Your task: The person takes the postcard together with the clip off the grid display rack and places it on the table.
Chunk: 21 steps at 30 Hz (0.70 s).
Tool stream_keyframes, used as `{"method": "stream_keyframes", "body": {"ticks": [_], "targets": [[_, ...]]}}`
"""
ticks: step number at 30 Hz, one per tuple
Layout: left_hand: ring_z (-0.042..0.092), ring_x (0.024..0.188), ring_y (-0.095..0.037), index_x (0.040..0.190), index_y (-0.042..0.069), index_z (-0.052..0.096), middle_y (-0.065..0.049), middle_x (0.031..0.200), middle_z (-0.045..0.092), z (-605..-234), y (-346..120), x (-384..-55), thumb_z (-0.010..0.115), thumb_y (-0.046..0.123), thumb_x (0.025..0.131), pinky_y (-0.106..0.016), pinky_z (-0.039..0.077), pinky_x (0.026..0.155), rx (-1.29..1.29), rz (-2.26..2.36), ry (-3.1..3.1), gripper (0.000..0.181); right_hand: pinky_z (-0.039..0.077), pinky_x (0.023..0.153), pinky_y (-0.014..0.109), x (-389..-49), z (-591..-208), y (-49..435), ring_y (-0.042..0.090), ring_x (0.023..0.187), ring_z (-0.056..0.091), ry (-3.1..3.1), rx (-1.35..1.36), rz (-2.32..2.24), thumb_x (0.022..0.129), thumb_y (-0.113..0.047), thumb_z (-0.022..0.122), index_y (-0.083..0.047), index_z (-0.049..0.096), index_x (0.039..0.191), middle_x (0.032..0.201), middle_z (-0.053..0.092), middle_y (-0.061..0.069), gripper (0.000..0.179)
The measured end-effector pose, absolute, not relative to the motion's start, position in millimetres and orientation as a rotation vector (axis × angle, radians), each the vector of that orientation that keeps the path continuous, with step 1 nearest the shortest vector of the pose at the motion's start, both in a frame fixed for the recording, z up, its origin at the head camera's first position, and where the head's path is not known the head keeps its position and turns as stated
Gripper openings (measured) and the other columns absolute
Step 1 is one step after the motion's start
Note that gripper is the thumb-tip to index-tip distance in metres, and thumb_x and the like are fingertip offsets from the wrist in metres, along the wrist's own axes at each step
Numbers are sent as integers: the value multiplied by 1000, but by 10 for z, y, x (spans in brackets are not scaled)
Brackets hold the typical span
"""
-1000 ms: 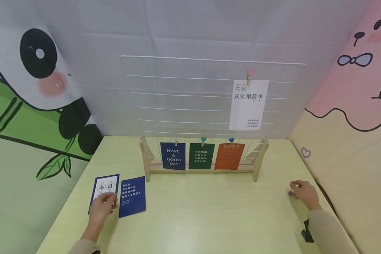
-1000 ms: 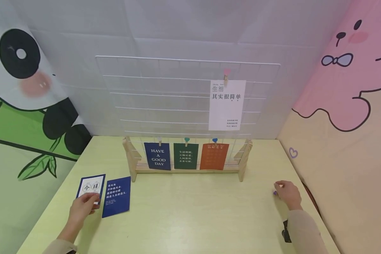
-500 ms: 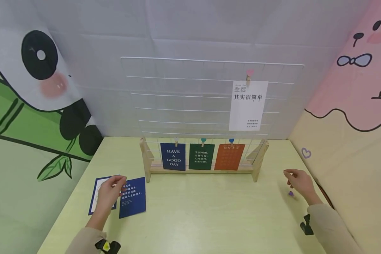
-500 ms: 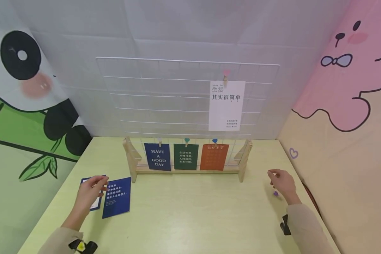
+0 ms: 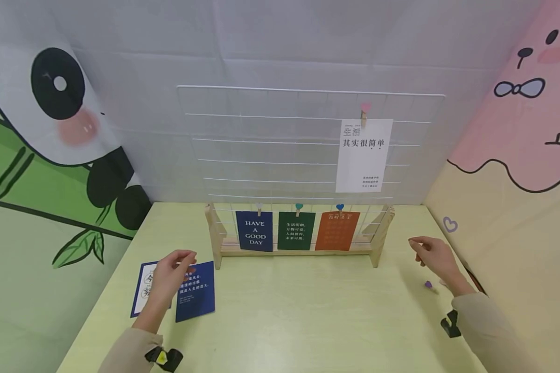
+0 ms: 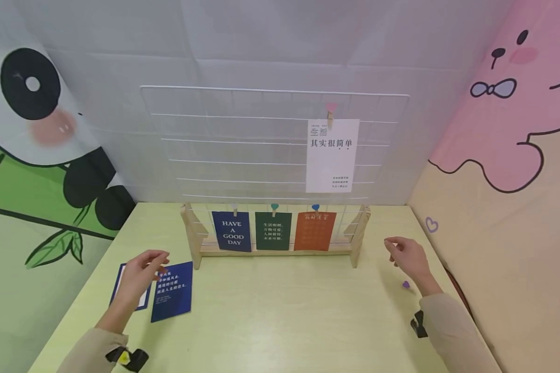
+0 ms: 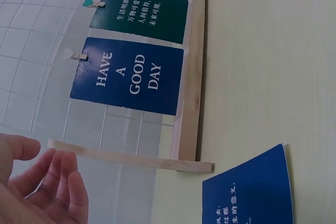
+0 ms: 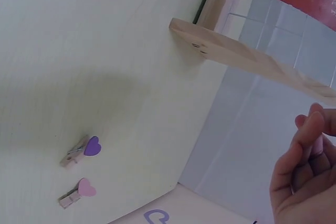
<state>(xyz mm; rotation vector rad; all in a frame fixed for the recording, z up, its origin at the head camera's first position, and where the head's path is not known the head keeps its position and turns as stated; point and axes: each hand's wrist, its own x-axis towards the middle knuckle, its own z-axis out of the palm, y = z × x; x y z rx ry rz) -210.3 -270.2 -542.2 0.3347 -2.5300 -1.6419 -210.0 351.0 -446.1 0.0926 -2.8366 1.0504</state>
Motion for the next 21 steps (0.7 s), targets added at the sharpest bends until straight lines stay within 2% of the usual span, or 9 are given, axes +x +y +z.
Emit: {"method": "stream_keyframes", "body": {"ticks": [2,4,5,7,12,15,21], "targets": [[58,80,-21,114,13,56,-8,99,58,-5247,-2611,-2040,51,46,85,-39,50,61,311,-1668,-2506,44,45,45,27,-2106,-4418,3484,17,49,53,-2822,121,1045,92,-23,47,7,56,110,58,55,6,36],[58,81,-19,114,15,56,-6,100,58,-5191,-2573,-2056,51,48,84,-43,50,62,309,-1659,-2527,44,45,44,27,-2109,-4365,3454,16,48,52,-2813,148,1035,92,-23,47,7,56,110,57,55,4,36],[58,80,-20,115,15,55,-7,100,58,-5247,-2590,-2096,50,46,85,-43,50,61,277,-1685,-2514,43,44,43,27,-2112,-4338,3439,16,48,52,-2808,162,1031,92,-23,47,7,56,110,57,55,4,36],[59,79,-16,114,20,56,-2,99,59,-5443,-2649,-2227,49,50,84,-39,50,51,265,-1653,-2516,43,43,42,27,-2116,-4290,3409,17,47,52,-2801,188,1023,92,-25,47,6,57,109,56,54,3,36],[60,78,-14,111,30,56,4,98,58,-5934,-2759,-2519,48,54,82,-24,49,49,183,-1529,-2520,39,42,41,27,-2119,-4196,3328,18,47,51,-2781,223,1053,92,-26,48,4,58,109,56,54,4,36],[60,77,-11,108,33,56,8,97,58,-6091,-2743,-2598,49,53,82,-25,51,59,152,-1497,-2506,33,42,41,27,-2109,-4157,3279,16,46,50,-2768,231,1074,91,-24,49,4,58,108,57,54,7,34],[60,80,-10,106,33,56,10,100,56,-6120,-2639,-2648,50,52,82,-29,52,61,68,-1539,-2487,31,40,39,26,-2083,-4074,3188,17,45,50,-2745,270,1053,91,-24,50,3,59,107,56,54,8,32]]}}
